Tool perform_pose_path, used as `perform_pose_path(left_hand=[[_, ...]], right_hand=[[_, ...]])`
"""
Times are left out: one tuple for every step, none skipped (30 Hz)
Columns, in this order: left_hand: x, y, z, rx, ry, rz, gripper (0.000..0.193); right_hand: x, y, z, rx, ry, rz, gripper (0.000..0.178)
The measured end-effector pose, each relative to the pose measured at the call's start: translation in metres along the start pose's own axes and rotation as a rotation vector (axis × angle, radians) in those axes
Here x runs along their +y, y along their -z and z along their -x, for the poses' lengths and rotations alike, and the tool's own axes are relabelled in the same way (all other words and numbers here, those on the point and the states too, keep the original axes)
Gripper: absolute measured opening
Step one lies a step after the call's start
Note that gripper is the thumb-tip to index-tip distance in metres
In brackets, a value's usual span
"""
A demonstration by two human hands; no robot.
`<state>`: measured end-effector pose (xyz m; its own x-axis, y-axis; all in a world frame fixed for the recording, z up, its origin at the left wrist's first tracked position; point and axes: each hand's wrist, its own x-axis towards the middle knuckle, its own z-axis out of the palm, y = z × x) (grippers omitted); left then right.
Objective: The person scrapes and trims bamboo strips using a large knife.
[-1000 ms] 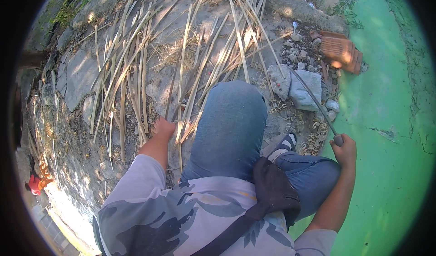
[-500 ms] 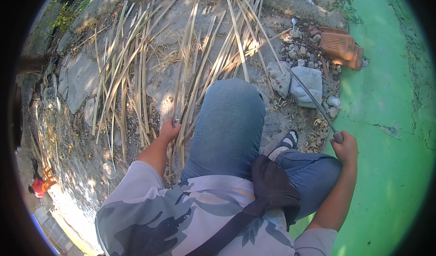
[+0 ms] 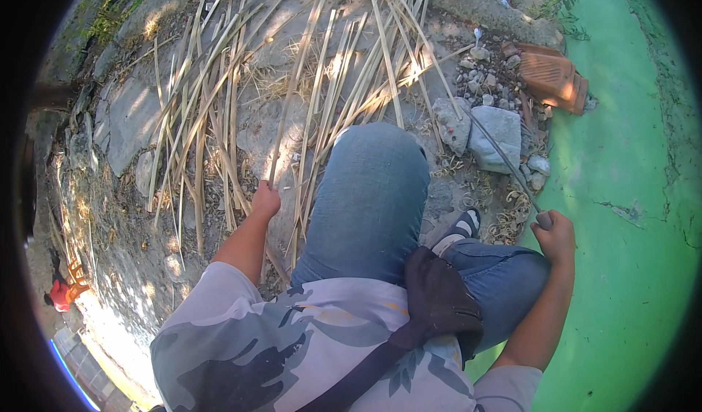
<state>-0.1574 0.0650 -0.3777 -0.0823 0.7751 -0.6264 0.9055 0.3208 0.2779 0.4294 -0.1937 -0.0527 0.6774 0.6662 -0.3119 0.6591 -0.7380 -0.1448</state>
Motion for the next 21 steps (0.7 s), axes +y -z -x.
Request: perform_pose_path(left_hand=[[0.000, 0.006, -0.001, 0.041, 0.106, -0.001, 0.048], [0.004, 0.007, 0.000, 0.042, 0.102, -0.003, 0.048], [0.010, 0.007, 0.002, 0.110, 0.092, -0.113, 0.052], [0.019, 0.008, 0.008, 0.178, 0.085, -0.226, 0.056], [0.027, 0.008, 0.009, 0.139, 0.054, -0.151, 0.058], [0.034, 0.005, 0.013, 0.146, 0.052, -0.153, 0.058], [0.044, 0.001, 0.014, 0.049, -0.046, -0.148, 0.056], [0.052, -0.008, 0.016, -0.058, -0.146, -0.143, 0.055], [0.060, -0.017, 0.016, -0.054, -0.155, -0.140, 0.055], [0.067, -0.028, 0.019, -0.083, -0.219, -0.200, 0.052], [0.069, -0.037, 0.022, -0.109, -0.274, -0.261, 0.050], [0.070, -0.046, 0.022, -0.110, -0.271, -0.263, 0.050], [0.073, -0.051, 0.021, -0.109, -0.230, -0.236, 0.050], [0.075, -0.056, 0.021, -0.107, -0.187, -0.209, 0.050], [0.076, -0.058, 0.019, -0.109, -0.185, -0.211, 0.050], [0.086, -0.054, 0.020, -0.154, -0.135, -0.230, 0.050], [0.092, -0.051, 0.020, -0.198, -0.084, -0.249, 0.050], [0.091, -0.055, 0.015, -0.201, -0.086, -0.252, 0.050], [0.088, -0.053, 0.011, -0.224, -0.100, -0.237, 0.050], [0.085, -0.053, 0.009, -0.246, -0.113, -0.223, 0.050], [0.082, -0.053, 0.007, -0.244, -0.109, -0.224, 0.050]], right_hand=[[0.001, 0.000, 0.001, -0.005, 0.000, 0.003, 0.033], [0.001, 0.000, 0.002, -0.010, 0.001, 0.006, 0.033], [0.001, 0.001, 0.003, -0.007, -0.003, 0.003, 0.033], [-0.002, 0.003, 0.006, -0.006, -0.012, 0.025, 0.034], [-0.005, 0.004, 0.005, -0.002, -0.015, 0.043, 0.034], [0.000, 0.001, 0.005, 0.001, -0.014, 0.035, 0.034], [0.008, -0.003, 0.002, -0.002, 0.005, 0.021, 0.035], [0.009, -0.004, 0.003, -0.007, 0.017, 0.013, 0.035], [0.008, -0.005, 0.002, 0.003, 0.014, 0.013, 0.035], [0.002, -0.002, 0.002, -0.010, 0.001, 0.040, 0.033], [-0.002, -0.001, 0.002, -0.029, -0.006, 0.066, 0.032], [-0.002, -0.002, 0.002, -0.032, -0.006, 0.066, 0.032], [-0.002, -0.003, 0.001, -0.040, -0.010, 0.047, 0.032], [-0.002, -0.003, 0.001, -0.048, -0.013, 0.028, 0.032], [-0.003, -0.003, 0.001, -0.051, -0.014, 0.028, 0.032], [-0.002, -0.002, 0.003, -0.047, -0.014, 0.026, 0.034], [-0.001, -0.002, 0.004, -0.045, -0.013, 0.024, 0.037], [0.001, -0.001, 0.004, -0.045, -0.018, 0.024, 0.037], [0.001, -0.002, 0.003, -0.038, -0.014, 0.019, 0.037], [0.000, -0.002, 0.002, -0.030, -0.009, 0.014, 0.037], [-0.001, -0.002, 0.002, -0.033, -0.006, 0.011, 0.037]])
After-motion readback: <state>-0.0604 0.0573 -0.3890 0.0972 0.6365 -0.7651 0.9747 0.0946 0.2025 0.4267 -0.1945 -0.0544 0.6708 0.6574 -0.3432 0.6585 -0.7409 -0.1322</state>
